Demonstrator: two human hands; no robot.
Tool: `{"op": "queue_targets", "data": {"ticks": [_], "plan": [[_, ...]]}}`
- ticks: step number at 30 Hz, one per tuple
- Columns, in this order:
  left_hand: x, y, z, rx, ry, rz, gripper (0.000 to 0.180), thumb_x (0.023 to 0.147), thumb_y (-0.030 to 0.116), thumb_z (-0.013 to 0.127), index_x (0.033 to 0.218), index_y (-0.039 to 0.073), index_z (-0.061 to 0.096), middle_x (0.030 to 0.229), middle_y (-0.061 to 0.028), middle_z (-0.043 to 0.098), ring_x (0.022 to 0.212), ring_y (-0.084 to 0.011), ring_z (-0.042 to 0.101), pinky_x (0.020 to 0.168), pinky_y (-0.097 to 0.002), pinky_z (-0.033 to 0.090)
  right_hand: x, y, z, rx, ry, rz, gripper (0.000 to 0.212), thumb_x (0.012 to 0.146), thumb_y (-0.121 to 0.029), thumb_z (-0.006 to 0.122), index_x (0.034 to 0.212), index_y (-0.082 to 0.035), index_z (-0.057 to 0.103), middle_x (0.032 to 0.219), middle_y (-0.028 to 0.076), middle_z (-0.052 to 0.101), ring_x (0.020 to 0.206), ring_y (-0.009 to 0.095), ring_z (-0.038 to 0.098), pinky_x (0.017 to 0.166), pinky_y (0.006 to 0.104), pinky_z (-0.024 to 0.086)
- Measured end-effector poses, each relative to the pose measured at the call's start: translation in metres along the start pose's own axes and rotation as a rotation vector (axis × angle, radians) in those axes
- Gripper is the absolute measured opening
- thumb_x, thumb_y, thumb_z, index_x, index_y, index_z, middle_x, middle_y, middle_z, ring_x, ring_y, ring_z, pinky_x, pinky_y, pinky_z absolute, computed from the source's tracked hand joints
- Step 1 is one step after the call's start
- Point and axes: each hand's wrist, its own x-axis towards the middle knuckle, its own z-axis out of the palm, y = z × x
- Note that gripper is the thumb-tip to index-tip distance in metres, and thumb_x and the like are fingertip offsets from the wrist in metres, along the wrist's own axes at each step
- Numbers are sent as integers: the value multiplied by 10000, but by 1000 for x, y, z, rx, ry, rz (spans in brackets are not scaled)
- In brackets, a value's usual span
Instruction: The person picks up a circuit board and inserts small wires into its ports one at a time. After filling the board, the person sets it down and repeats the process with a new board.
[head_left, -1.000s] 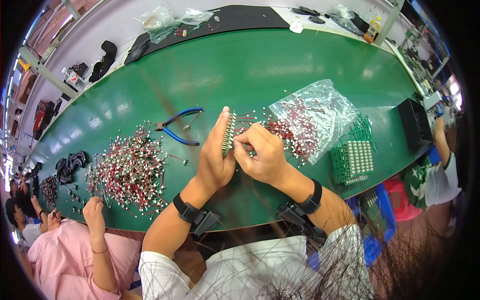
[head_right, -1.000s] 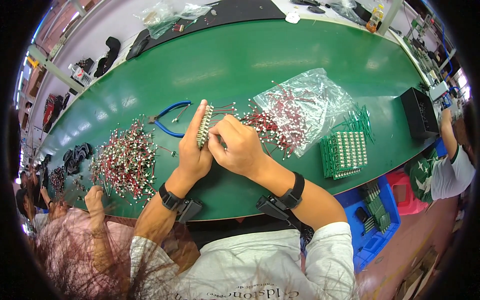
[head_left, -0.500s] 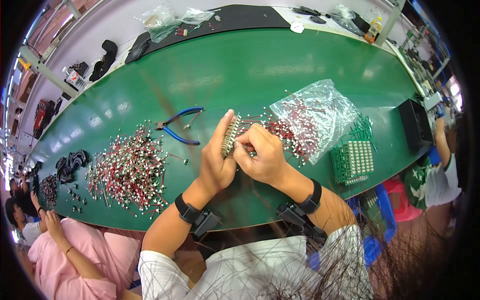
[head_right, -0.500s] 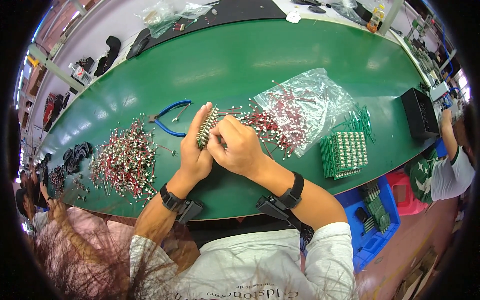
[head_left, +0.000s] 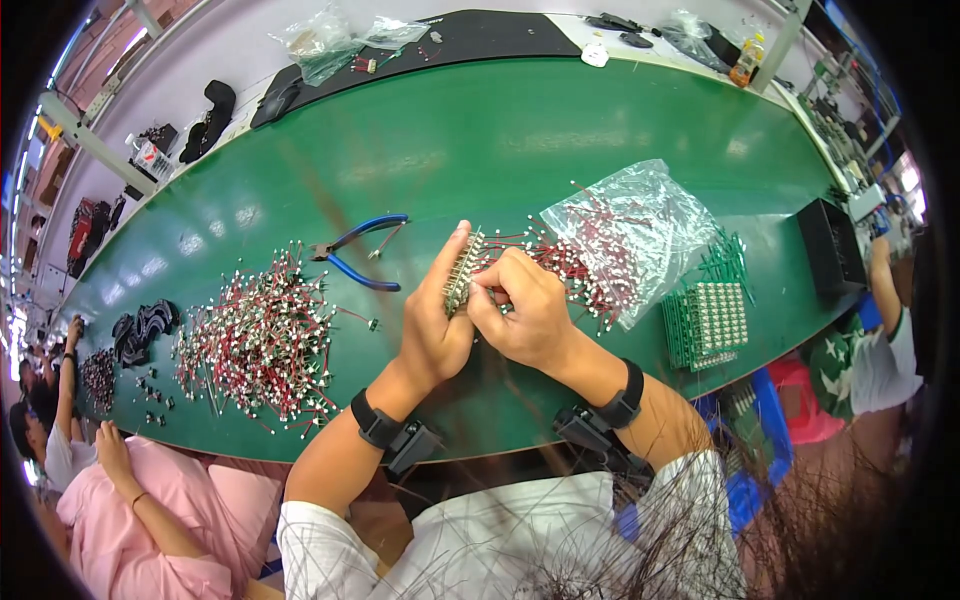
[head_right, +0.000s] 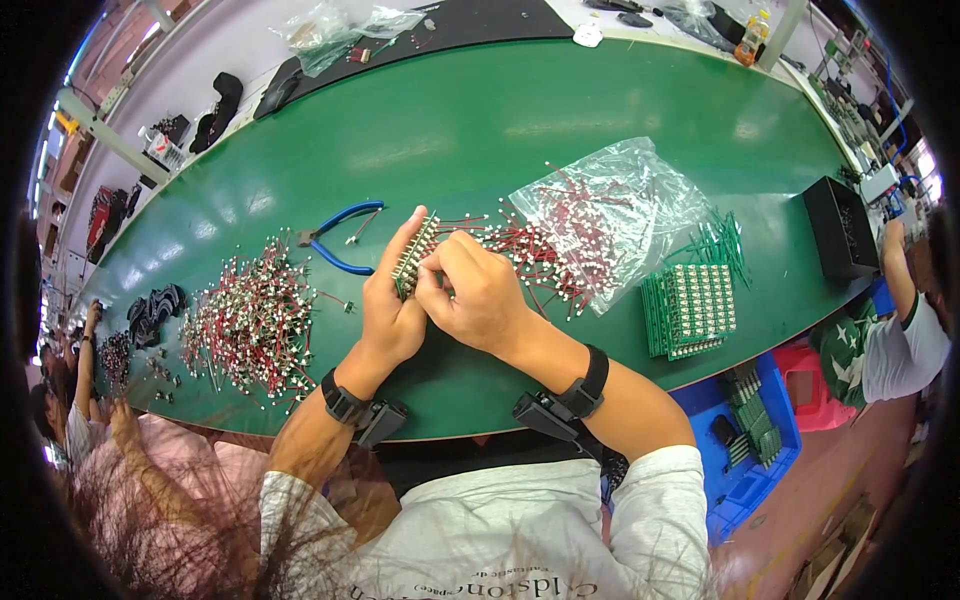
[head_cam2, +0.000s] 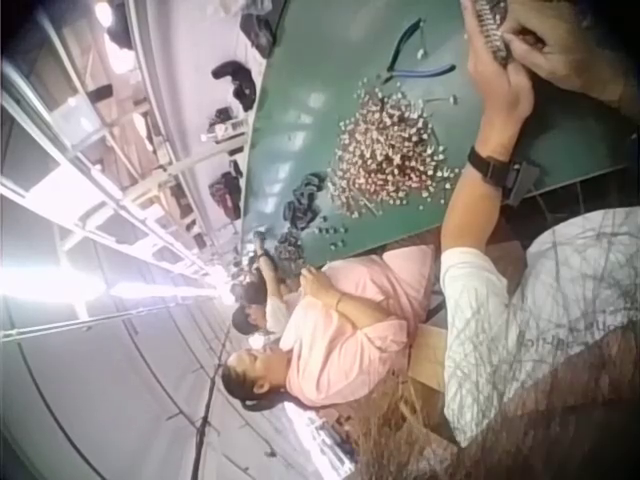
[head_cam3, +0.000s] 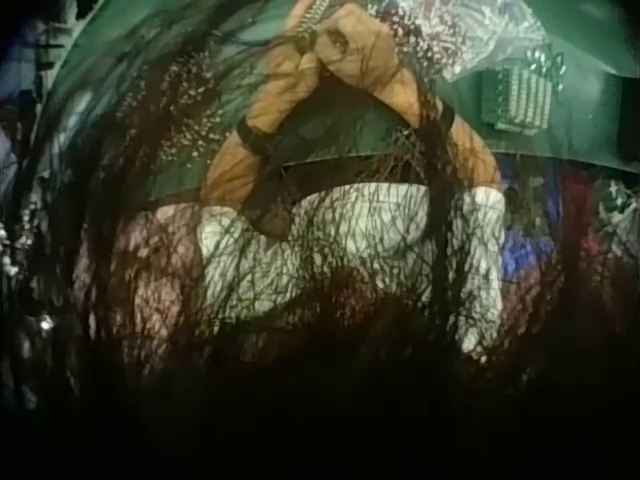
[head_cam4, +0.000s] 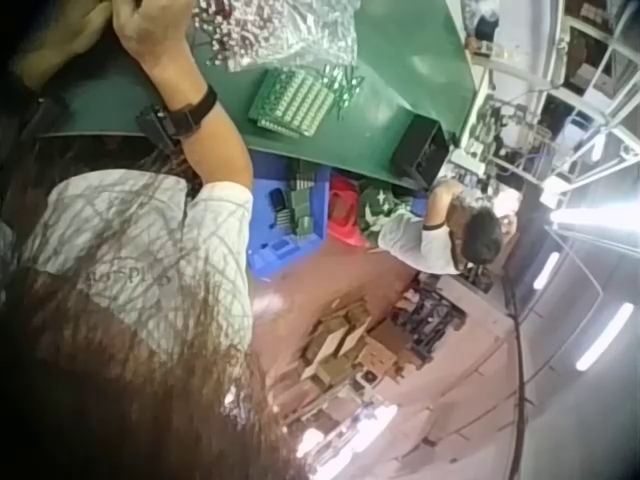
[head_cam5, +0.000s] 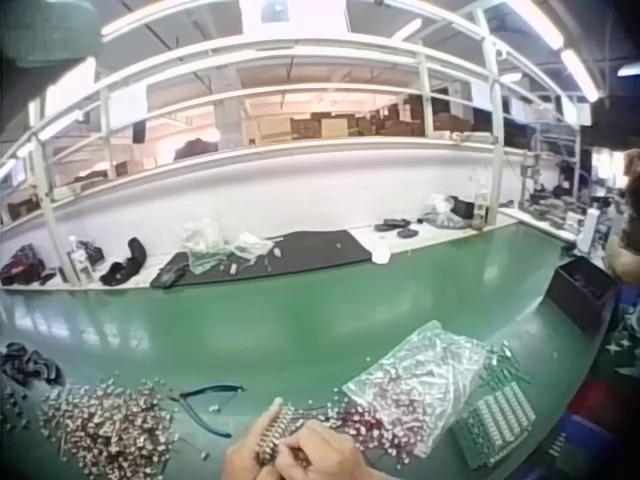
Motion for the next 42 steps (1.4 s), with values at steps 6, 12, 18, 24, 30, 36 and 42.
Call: {"op": "queue_targets", "data": {"ticks": [6,12,18,24,30,36,42], "plan": [[-1,-1,0,45,-1,10,582,927,-43,505,1499,-19,401,1337,-164,628,997,-159,668,873,-289,525,0,0,-1,-11,0,-5,110,762,35,680,816,-12,597,686,78,526,518,178,512,464,310,426],[0,-1,1,82,18,70,583,927,-50,509,1499,-21,398,1392,-170,597,1038,-177,670,889,-301,528,0,-1,-1,-17,1,6,109,751,36,675,805,-14,594,686,76,530,520,179,515,467,309,429],[-1,-1,-1,58,-11,34,580,924,-49,512,1493,-23,405,1431,-180,563,1057,-185,670,896,-306,528,-1,0,-1,-19,2,11,115,742,38,674,791,-21,589,683,70,527,521,177,513,467,308,427],[0,1,-1,70,-18,35,587,915,-62,510,1491,-23,402,1478,-209,511,1089,-219,673,909,-315,530,-2,1,-1,-28,-2,8,120,741,39,679,794,-22,590,684,68,526,520,172,513,464,306,425],[3,-5,-3,148,-4,147,602,890,-104,508,1478,-38,401,1487,-276,464,1279,-337,583,1005,-362,496,0,1,-2,-18,-15,4,110,764,30,695,818,-15,610,686,70,537,514,167,520,457,304,424],[6,-1,-5,166,-17,179,596,876,-118,500,1460,-53,405,1473,-317,450,1316,-400,535,1050,-389,461,2,3,-4,-24,-41,-5,94,797,38,710,834,-5,635,673,70,550,508,162,527,454,303,424],[6,-4,-3,168,-9,202,611,854,-138,496,1454,-56,413,1471,-313,456,1339,-399,513,1069,-388,443,2,8,-4,3,-68,5,84,813,42,705,838,-2,637,679,74,572,504,157,536,453,301,421]]}}
